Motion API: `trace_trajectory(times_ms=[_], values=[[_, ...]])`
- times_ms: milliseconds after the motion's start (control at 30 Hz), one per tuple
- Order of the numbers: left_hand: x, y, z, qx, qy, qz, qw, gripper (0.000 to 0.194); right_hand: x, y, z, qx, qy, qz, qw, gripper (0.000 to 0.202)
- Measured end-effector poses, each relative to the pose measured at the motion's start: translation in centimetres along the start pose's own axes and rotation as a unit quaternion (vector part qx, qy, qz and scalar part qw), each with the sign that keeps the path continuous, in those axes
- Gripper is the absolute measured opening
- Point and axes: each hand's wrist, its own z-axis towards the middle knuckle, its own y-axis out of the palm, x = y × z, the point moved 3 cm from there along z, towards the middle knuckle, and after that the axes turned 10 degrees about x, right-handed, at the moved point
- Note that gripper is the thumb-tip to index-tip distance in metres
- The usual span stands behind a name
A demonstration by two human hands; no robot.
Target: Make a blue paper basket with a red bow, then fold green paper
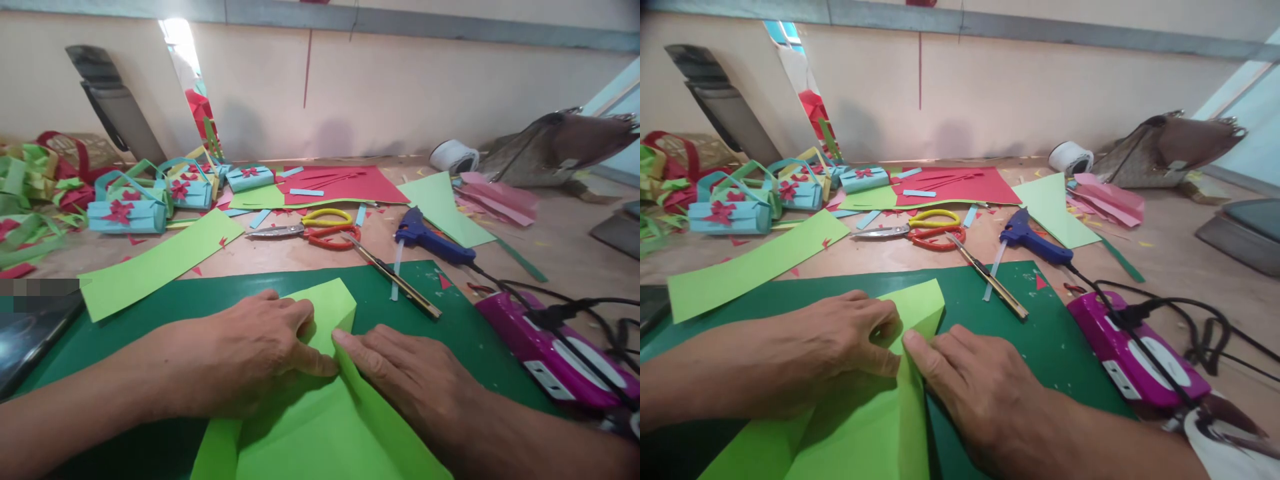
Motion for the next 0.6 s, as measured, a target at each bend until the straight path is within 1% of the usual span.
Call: trace_trajectory(times_ms=[100, 167, 233, 300, 333, 400, 500, 600], values=[[0.1, -0.1, 0.0, -0.008, -0.004, 0.007, 1.0, 0.052, 0.6, 0.6, -0.1, 0.032, 0.016, 0.04, 0.999, 0.065], [0.3, -0.2, 0.0, -0.008, -0.002, 0.011, 1.0, 0.052, 0.9, 0.7, 0.1, 0.055, 0.021, 0.088, 0.994, 0.064], [0.4, -0.3, 0.0, 0.002, 0.001, 0.01, 1.0, 0.05, 1.0, 0.4, 0.6, 0.09, 0.019, 0.128, 0.988, 0.053], [0.5, -0.4, 0.0, 0.001, 0.0, 0.009, 1.0, 0.047, 0.9, -0.1, 1.0, 0.118, 0.023, 0.137, 0.983, 0.036], [0.5, -0.5, 0.0, -0.002, -0.002, 0.008, 1.0, 0.045, 0.8, -0.3, 1.1, 0.123, 0.028, 0.132, 0.983, 0.03], [0.4, -0.5, 0.0, -0.006, -0.007, 0.003, 1.0, 0.042, 0.5, -0.4, 1.2, 0.11, 0.034, 0.111, 0.987, 0.027], [0.3, -0.5, 0.0, -0.004, 0.007, -0.005, 1.0, 0.035, 0.3, -0.3, 0.9, 0.092, 0.03, 0.101, 0.99, 0.034], [0.0, -0.4, -0.2, 0.014, 0.034, -0.013, 0.999, 0.024, 0.3, 0.1, 0.6, 0.078, 0.048, 0.12, 0.988, 0.04]])
